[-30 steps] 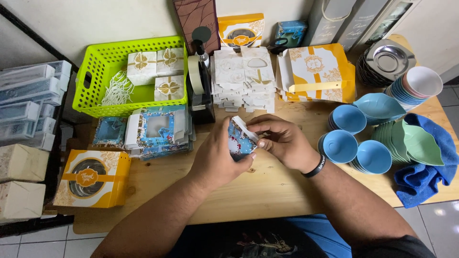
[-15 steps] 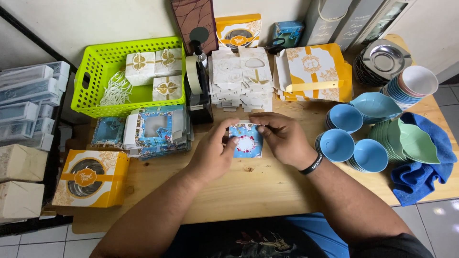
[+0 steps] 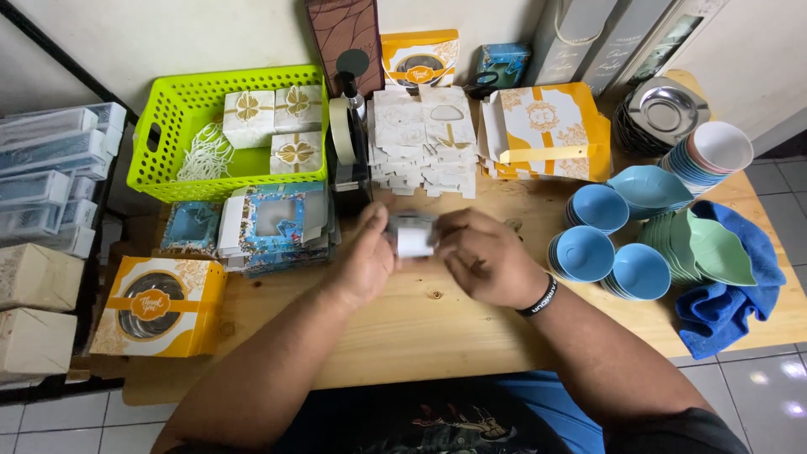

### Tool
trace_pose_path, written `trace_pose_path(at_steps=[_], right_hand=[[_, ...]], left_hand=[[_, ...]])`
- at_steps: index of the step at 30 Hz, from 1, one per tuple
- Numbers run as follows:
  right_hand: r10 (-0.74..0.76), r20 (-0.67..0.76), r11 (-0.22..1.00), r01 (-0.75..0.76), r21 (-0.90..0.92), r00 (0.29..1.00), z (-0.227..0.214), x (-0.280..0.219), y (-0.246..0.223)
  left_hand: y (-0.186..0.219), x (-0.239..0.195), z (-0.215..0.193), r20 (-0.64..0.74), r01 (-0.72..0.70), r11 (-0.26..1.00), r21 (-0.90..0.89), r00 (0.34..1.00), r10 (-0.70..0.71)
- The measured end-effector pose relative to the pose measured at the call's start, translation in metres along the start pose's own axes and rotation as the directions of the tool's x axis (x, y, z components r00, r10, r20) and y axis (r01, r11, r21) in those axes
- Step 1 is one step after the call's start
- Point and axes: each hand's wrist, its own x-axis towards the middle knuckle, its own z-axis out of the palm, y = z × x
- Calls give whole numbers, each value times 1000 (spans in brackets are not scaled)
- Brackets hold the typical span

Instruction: The person assembles small gift boxes by folding and taping the cardboard packaging. They then use a small knife to trim the edges of green leaf-shaped bowls and stack them on the table.

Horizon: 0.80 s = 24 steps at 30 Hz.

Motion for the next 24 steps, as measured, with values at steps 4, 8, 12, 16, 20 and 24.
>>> trace_pose_path(at_steps=[4, 8, 12, 16, 20, 24], right_hand=[[-15, 108, 987, -3, 163, 994, -6, 8, 0], [183, 22, 982, -184, 41, 983, -7, -2, 10], [512, 12, 844, -506, 177, 859, -1, -11, 30], [600, 16, 735, -559, 383, 800, 8, -22, 41], [575, -42, 746, -502, 438, 817, 3, -25, 46], [557, -69, 769, -484, 417, 827, -3, -24, 50]], left_hand=[[5, 0, -3, -63, -133, 991, 19, 989, 134], [-11, -4, -9, 17, -279, 891, 357, 956, 293], [-14, 4, -15, 0, -286, 892, 349, 952, 305], [-5, -3, -5, 5, -289, 896, 336, 952, 305], [-5, -3, -5, 12, -254, 886, 388, 963, 271], [-20, 5, -25, 34, -228, 834, 503, 969, 244]])
